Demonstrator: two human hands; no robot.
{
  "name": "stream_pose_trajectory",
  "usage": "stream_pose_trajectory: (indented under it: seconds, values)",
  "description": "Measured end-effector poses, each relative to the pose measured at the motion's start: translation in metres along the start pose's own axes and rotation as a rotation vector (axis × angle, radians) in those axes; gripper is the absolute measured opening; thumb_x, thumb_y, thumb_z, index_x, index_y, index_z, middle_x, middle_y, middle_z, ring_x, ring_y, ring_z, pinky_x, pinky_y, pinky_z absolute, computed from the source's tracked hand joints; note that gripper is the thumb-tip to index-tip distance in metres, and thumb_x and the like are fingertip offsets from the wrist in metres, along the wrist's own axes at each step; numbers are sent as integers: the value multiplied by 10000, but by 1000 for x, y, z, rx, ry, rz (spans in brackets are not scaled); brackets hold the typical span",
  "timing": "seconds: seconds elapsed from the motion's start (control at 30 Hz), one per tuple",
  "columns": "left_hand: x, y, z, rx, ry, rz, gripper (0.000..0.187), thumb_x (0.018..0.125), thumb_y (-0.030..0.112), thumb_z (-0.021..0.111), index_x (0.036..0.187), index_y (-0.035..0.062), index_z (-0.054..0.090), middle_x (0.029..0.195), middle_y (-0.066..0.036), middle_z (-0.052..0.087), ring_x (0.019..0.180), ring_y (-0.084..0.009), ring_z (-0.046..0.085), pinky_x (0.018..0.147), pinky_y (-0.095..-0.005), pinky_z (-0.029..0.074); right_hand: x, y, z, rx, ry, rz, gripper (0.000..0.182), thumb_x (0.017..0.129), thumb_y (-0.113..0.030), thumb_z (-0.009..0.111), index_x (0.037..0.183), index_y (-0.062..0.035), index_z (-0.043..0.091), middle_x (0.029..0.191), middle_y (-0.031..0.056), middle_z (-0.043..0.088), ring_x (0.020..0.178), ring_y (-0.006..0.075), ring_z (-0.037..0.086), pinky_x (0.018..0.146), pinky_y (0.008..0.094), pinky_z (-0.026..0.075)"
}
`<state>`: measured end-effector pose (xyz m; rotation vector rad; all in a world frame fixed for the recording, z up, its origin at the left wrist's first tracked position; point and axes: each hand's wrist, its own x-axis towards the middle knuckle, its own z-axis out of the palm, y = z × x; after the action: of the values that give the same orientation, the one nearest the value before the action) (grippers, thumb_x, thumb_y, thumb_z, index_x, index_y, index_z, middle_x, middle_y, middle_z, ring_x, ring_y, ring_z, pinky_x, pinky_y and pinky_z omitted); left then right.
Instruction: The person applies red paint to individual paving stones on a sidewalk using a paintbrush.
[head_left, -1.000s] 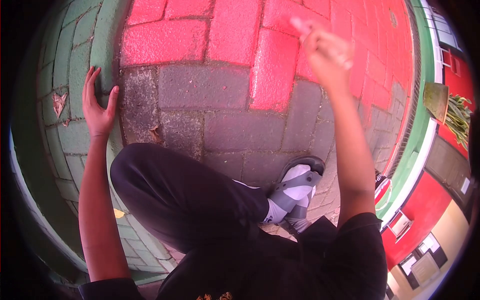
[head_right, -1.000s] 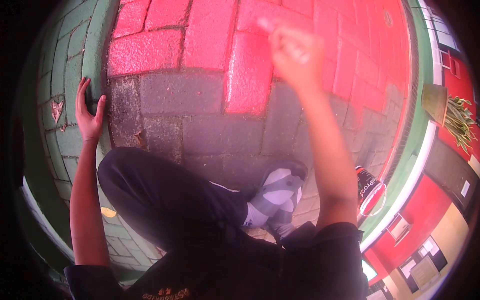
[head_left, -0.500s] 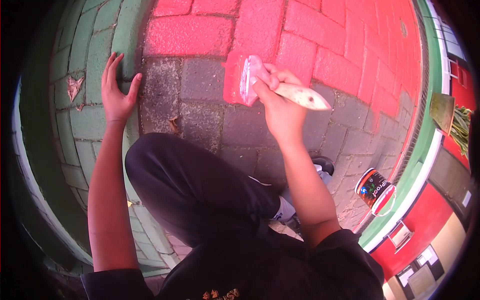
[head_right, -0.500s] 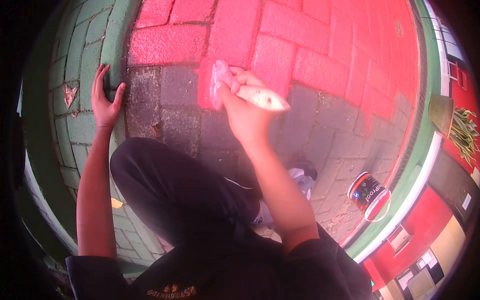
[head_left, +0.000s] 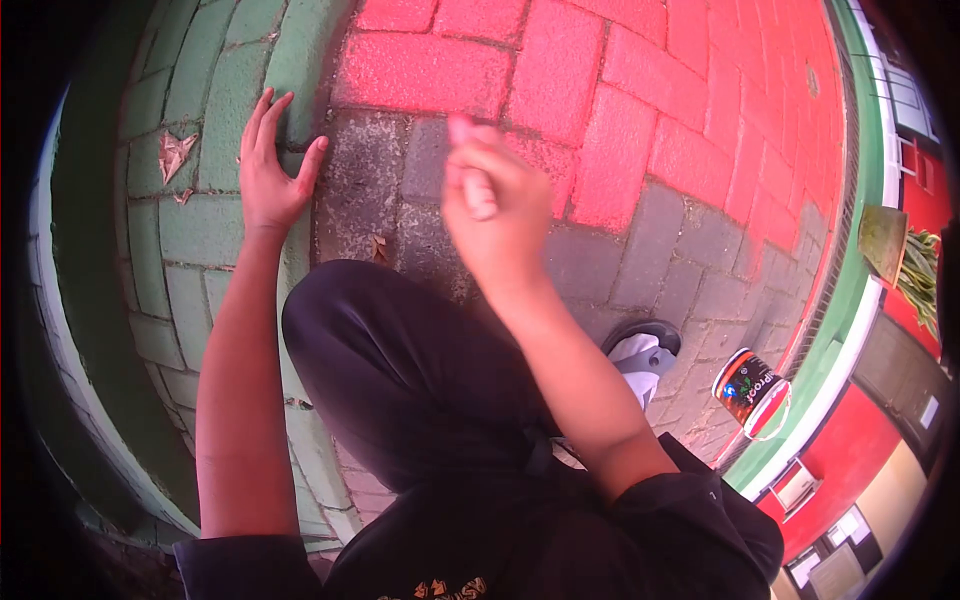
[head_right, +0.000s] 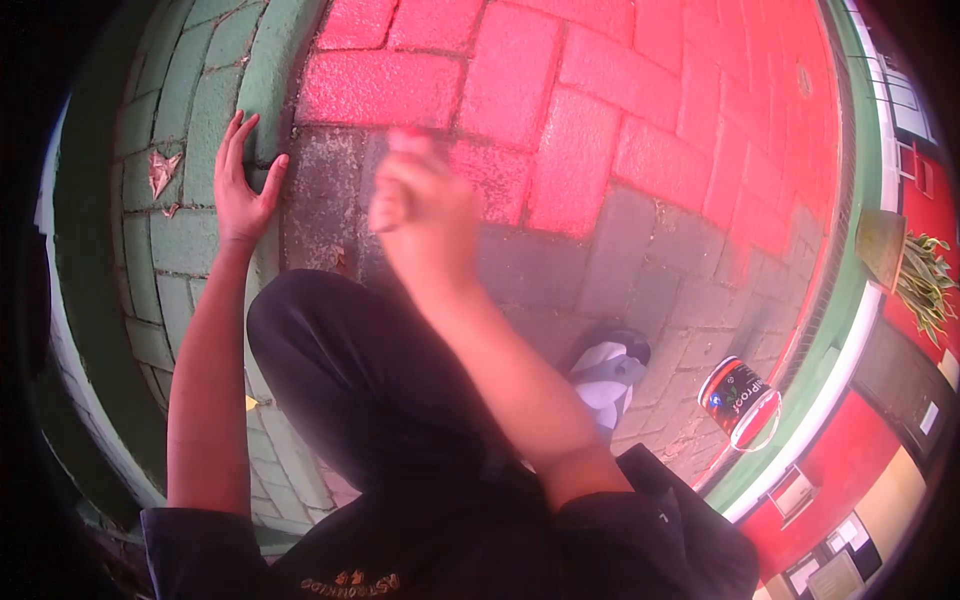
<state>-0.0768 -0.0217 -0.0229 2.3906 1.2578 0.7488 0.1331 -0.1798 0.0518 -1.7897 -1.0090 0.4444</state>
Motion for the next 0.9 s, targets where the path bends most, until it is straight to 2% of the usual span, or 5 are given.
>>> stream_pose_trajectory:
  seconds: [0.1, 0.23, 0.53, 0.73, 0.9]
  values:
    - [-1, -8, 1, -17, 3, 10, 550, 924, 328, 669, 1417, 110, 560, 1548, -173, 464, 1416, -390, 443, 1168, -469, 358, 6, 9, 26, 79, 9, -177, 112, 836, -14, 734, 776, -1, 641, 843, 137, 696, 724, 313, 704, 691, 354, 547]
    - [-1, -9, 0, -31, -1, 16, 517, 945, 306, 610, 1422, 111, 558, 1552, -176, 458, 1420, -396, 434, 1176, -468, 345, -6, 65, -29, 302, 116, 488, 70, 878, -20, 745, 843, -28, 685, 759, -8, 662, 687, 73, 608, 596, 271, 496]
    - [-1, -7, -2, -34, -5, 23, 532, 923, 300, 614, 1414, 101, 561, 1548, -186, 456, 1408, -409, 430, 1181, -484, 334, -9, 49, -47, -270, 213, -122, 61, 824, 23, 715, 801, 35, 660, 749, 147, 672, 651, 208, 640, 657, 345, 520]
    - [-1, -8, -3, -28, -18, -2, 535, 926, 275, 610, 1426, 93, 547, 1560, -175, 449, 1443, -386, 409, 1197, -468, 312, 47, 3, -2, 211, 25, 296, 275, 873, -55, 696, 633, -73, 561, 606, 15, 612, 611, 94, 617, 559, 312, 470]
    - [-1, -5, -4, -50, -7, -2, 534, 921, 314, 609, 1409, 101, 562, 1549, -182, 455, 1409, -418, 420, 1184, -483, 332, 117, 31, 15, 529, 144, 378, 248, 807, 54, 720, 846, -98, 528, 842, 34, 630, 653, 132, 657, 498, 283, 530]
